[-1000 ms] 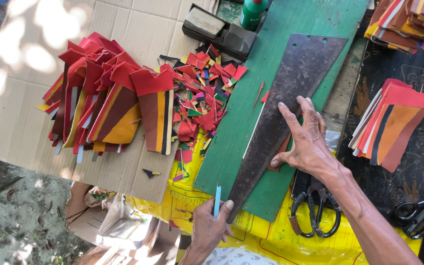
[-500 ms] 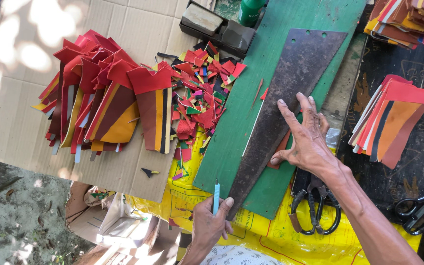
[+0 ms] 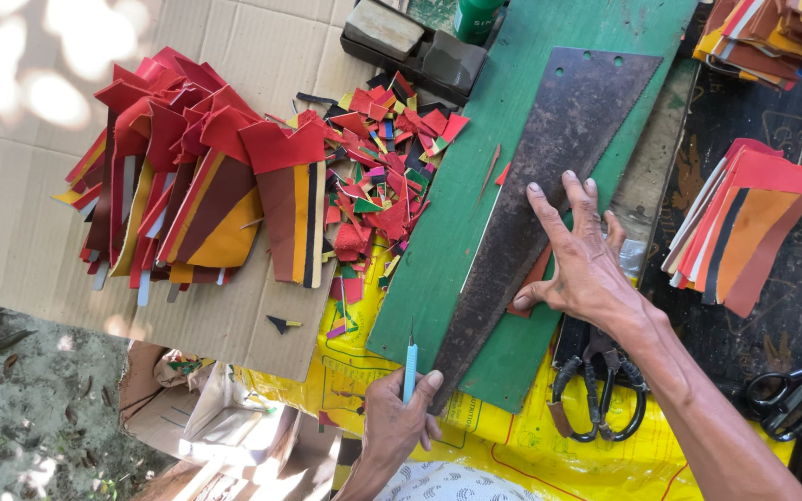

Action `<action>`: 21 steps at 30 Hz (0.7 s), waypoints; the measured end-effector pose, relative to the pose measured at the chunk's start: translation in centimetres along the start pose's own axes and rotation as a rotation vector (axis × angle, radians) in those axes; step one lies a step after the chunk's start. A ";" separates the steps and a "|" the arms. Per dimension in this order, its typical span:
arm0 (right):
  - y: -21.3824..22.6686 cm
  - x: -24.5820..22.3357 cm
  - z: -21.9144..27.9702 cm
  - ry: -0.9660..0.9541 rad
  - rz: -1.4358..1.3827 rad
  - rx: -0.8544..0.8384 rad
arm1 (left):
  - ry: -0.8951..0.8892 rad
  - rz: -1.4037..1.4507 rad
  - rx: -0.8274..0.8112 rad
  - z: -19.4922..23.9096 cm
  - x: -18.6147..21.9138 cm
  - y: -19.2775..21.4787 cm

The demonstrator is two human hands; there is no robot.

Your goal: The person uses a utility knife and a triangular metal saw as a straightedge to cut small rectangular pieces of colored paper on a green cutting board. The person repeatedly aligns the saw, cuts along its edge, and stacks the finished pieces to the right.

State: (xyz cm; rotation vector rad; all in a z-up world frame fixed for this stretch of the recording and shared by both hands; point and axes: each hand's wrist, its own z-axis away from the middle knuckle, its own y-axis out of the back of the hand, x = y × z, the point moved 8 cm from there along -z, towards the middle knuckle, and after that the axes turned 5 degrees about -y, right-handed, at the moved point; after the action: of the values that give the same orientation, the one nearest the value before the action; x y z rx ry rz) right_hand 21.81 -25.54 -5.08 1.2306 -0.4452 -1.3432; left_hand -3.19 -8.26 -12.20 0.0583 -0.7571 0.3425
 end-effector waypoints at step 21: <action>0.0 -0.2 0.0 -0.019 0.014 -0.032 | -0.034 -0.055 0.000 0.0 0.4 0.1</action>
State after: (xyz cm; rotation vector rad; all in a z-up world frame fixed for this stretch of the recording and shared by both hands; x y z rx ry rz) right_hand 21.76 -25.32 -4.99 1.1874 -0.4433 -1.3458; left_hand -3.03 -8.03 -11.93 0.0849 -0.7880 0.2891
